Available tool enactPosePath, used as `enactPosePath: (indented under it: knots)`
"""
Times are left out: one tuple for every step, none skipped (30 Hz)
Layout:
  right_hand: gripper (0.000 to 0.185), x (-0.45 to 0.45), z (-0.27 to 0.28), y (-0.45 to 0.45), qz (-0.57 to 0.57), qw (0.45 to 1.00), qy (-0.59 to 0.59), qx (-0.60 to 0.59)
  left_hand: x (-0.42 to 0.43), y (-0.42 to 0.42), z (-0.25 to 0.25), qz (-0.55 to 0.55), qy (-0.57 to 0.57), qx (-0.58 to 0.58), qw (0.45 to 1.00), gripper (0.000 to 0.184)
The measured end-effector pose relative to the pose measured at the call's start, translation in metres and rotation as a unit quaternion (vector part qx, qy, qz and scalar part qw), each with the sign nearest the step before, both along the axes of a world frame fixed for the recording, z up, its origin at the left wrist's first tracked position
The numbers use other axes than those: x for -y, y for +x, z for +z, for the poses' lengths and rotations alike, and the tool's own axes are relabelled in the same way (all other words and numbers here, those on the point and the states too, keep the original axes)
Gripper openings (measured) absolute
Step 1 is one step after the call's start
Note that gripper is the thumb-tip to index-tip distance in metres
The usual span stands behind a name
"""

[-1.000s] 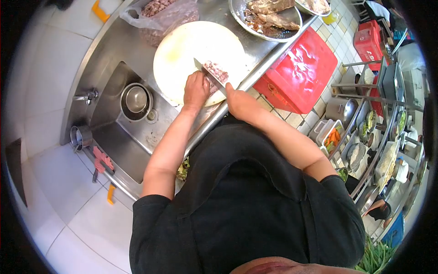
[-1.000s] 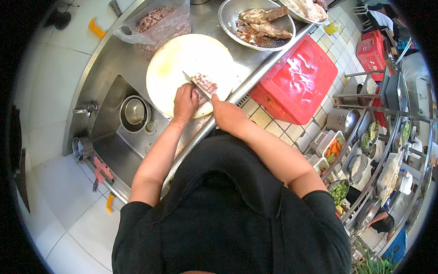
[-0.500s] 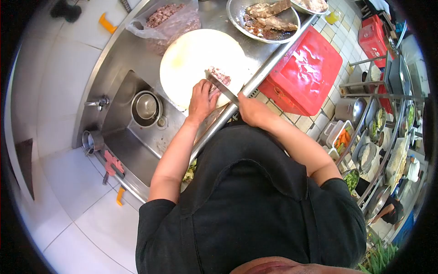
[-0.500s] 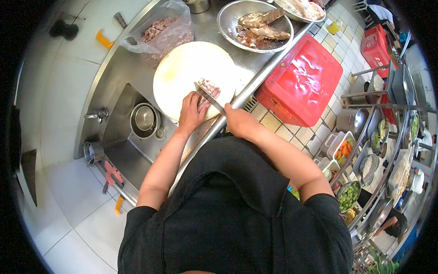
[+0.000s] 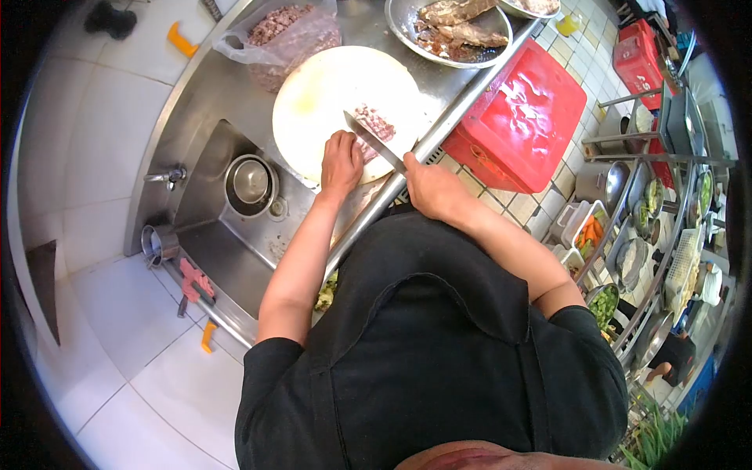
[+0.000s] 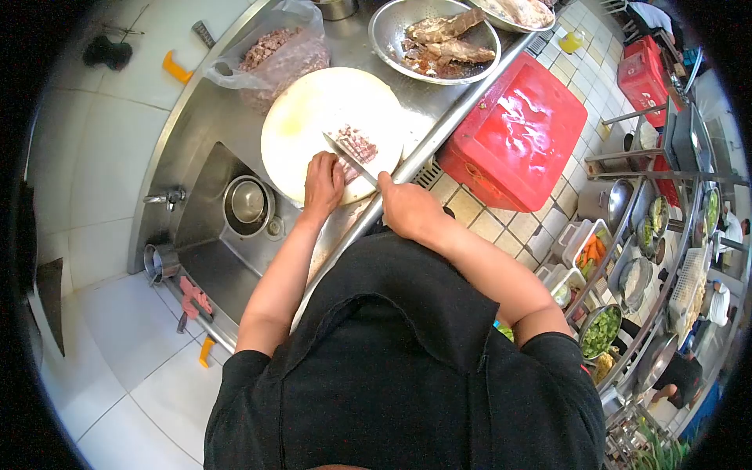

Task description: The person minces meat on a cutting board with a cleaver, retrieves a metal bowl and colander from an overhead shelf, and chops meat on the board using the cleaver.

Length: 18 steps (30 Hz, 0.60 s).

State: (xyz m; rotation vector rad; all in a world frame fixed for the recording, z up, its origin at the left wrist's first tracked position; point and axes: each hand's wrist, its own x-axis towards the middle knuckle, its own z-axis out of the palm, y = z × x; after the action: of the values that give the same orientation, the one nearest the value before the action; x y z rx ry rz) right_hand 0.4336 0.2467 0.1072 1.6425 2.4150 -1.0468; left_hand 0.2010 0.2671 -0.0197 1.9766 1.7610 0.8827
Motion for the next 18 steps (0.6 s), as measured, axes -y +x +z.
enactPosePath:
  knots:
    - [0.024,0.001,-0.001,-0.001,0.0,1.0,-0.001,0.002,-0.001,0.0,-0.004,0.0,-0.001,0.002,1.0,0.023]
    - [0.023,0.002,-0.002,-0.002,0.003,1.0,-0.009,0.004,-0.002,0.001,-0.007,0.007,0.029,0.001,1.0,0.021]
    - [0.023,0.003,-0.002,-0.004,0.005,1.0,-0.017,0.008,-0.003,0.002,-0.011,0.014,0.06,0.0,0.998,0.019]
    - [0.023,0.002,0.0,-0.006,0.005,1.0,-0.017,0.01,-0.003,0.004,-0.009,0.014,0.059,0.002,0.998,0.019]
    - [0.023,0.001,0.003,-0.008,0.01,1.0,-0.017,0.016,-0.003,0.006,-0.008,0.023,0.061,0.003,0.998,0.019]
    - [0.025,0.001,0.004,-0.009,0.017,0.999,-0.018,0.023,-0.002,0.007,-0.008,0.033,0.061,0.005,0.998,0.018]
    - [0.025,0.001,0.001,-0.01,0.019,0.999,-0.02,0.026,-0.002,0.006,-0.009,0.035,0.058,0.008,0.998,0.018]
    - [0.024,-0.001,-0.005,-0.011,0.021,1.0,-0.011,0.015,-0.003,0.006,-0.009,0.034,0.055,0.007,0.998,0.018]
    - [0.024,-0.003,-0.009,-0.012,0.025,1.0,-0.002,0.003,-0.003,0.006,-0.01,0.034,0.051,0.007,0.998,0.017]
    - [0.024,-0.006,-0.012,-0.015,0.029,1.0,-0.005,0.007,-0.004,0.005,-0.012,0.039,0.048,0.01,0.998,0.017]
    - [0.023,-0.01,-0.014,-0.019,0.027,1.0,-0.007,0.005,-0.005,0.004,-0.013,0.038,0.036,-0.001,0.999,0.018]
    - [0.023,-0.013,-0.016,-0.024,0.024,1.0,-0.008,0.003,-0.004,0.004,-0.014,0.036,0.024,-0.012,0.999,0.02]
    - [0.023,-0.016,-0.022,-0.03,0.025,1.0,-0.01,0.006,-0.003,0.004,-0.016,0.038,0.022,-0.01,0.999,0.02]
    - [0.023,-0.019,-0.031,-0.035,0.016,1.0,-0.002,0.0,-0.003,0.004,-0.016,0.036,0.026,-0.011,0.999,0.02]
    - [0.023,-0.022,-0.038,-0.038,0.005,1.0,0.007,-0.007,-0.005,0.003,-0.015,0.033,0.031,-0.013,0.999,0.019]
    - [0.023,-0.026,-0.042,-0.038,0.004,1.0,0.012,-0.009,-0.005,0.001,-0.013,0.031,0.035,-0.014,0.999,0.019]
    - [0.024,-0.028,-0.046,-0.038,0.01,1.0,0.015,-0.01,-0.003,-0.001,-0.01,0.025,0.001,0.012,1.0,0.022]
    - [0.024,-0.031,-0.049,-0.037,0.015,1.0,0.019,-0.012,-0.001,-0.002,-0.007,0.017,-0.032,0.038,0.999,0.026]
